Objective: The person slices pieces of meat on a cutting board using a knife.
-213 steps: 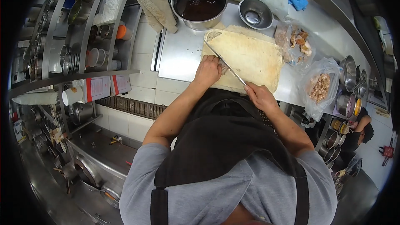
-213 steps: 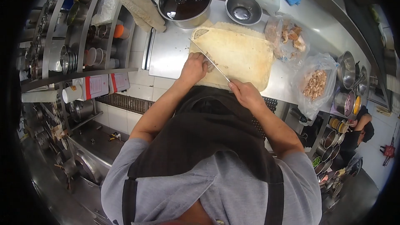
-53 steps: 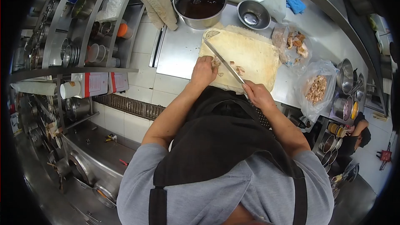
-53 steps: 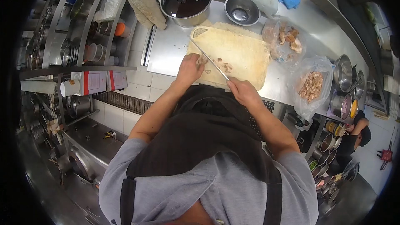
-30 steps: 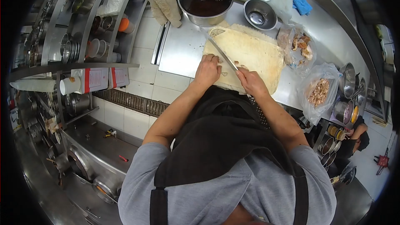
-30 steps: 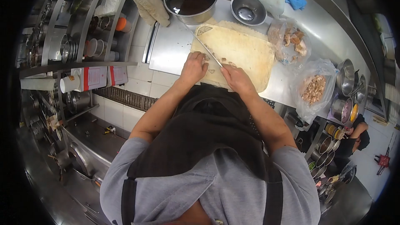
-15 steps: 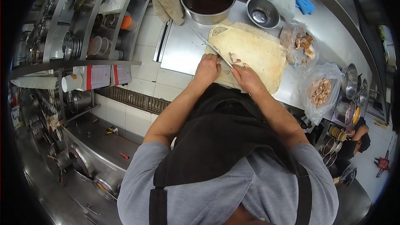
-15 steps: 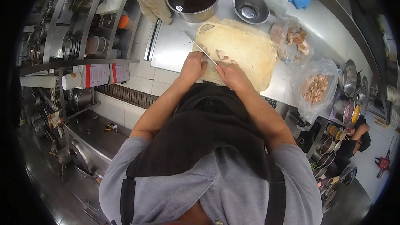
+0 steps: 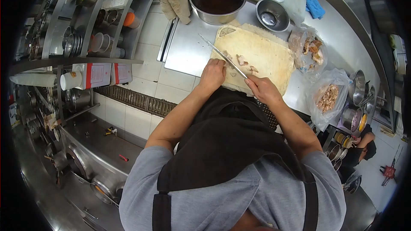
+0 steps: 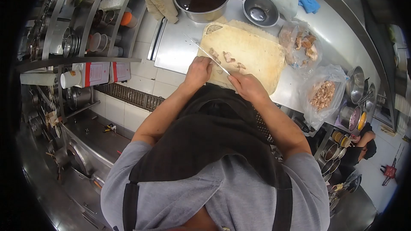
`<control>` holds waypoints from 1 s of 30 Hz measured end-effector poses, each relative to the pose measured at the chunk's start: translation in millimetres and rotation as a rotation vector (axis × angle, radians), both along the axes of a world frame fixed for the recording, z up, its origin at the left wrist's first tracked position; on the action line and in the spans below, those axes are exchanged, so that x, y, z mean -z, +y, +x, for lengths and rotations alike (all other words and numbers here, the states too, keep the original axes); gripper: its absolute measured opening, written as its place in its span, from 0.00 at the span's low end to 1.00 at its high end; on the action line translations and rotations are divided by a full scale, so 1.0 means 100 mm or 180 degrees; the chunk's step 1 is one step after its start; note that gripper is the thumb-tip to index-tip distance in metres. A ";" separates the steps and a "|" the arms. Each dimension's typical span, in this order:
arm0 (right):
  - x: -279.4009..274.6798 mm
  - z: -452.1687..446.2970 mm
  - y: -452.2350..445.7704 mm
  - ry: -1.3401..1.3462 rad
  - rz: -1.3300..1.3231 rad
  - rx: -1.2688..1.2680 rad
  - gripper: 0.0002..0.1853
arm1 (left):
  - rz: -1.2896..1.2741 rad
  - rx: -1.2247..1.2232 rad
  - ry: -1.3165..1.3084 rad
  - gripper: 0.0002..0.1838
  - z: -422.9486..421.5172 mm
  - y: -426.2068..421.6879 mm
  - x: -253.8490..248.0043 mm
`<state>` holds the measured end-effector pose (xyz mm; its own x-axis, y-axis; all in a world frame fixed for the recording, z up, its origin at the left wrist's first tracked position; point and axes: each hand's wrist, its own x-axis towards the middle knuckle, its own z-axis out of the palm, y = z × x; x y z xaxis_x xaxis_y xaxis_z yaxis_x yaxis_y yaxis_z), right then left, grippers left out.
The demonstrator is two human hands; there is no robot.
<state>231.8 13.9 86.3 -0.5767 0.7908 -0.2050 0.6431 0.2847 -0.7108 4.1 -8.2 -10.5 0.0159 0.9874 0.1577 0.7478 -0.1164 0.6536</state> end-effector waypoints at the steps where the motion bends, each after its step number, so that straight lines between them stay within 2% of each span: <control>1: 0.08 -0.02 0.01 0.0002 -0.0014 0.0001 0.15 | 0.0023 0.0024 0.0028 0.08 0.01 0.01 0.00; 5: 0.30 -0.16 0.10 0.0064 0.0202 -0.0075 0.15 | -0.0008 0.0123 0.0108 0.07 0.00 0.05 -0.02; 10: 0.18 -0.20 0.11 0.0071 -0.0007 0.0146 0.16 | 0.0068 0.0076 0.0070 0.08 -0.01 0.04 -0.02; 12: 0.04 -0.13 0.08 -0.0144 -0.0335 0.0359 0.16 | 0.0100 0.0050 0.0029 0.08 0.01 0.02 -0.03; 16: -0.04 -0.09 0.07 -0.0301 -0.0448 0.0139 0.16 | 0.0004 0.0053 0.0096 0.08 0.00 0.03 -0.03; 18: 0.22 -0.15 0.07 0.0081 0.0171 -0.0057 0.16 | -0.0014 0.0088 0.0131 0.08 0.01 0.06 0.00; 21: 0.31 -0.28 0.17 -0.0116 0.0059 -0.0119 0.16 | -0.0070 0.0139 0.0202 0.08 -0.02 0.05 0.02; 25: 0.18 -0.30 0.15 0.0092 0.0031 0.0172 0.16 | 0.0114 0.0140 0.0221 0.09 0.00 0.03 -0.07; 30: -0.15 -0.01 0.01 -0.0237 -0.0723 0.0340 0.16 | 0.0090 0.0016 0.0161 0.09 -0.03 -0.06 -0.12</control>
<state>231.2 14.5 101.0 -0.4690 0.7753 -0.4231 0.7139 0.0508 -0.6984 1.1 -13.8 1.0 0.0294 0.9824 0.1842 0.7792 -0.1380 0.6114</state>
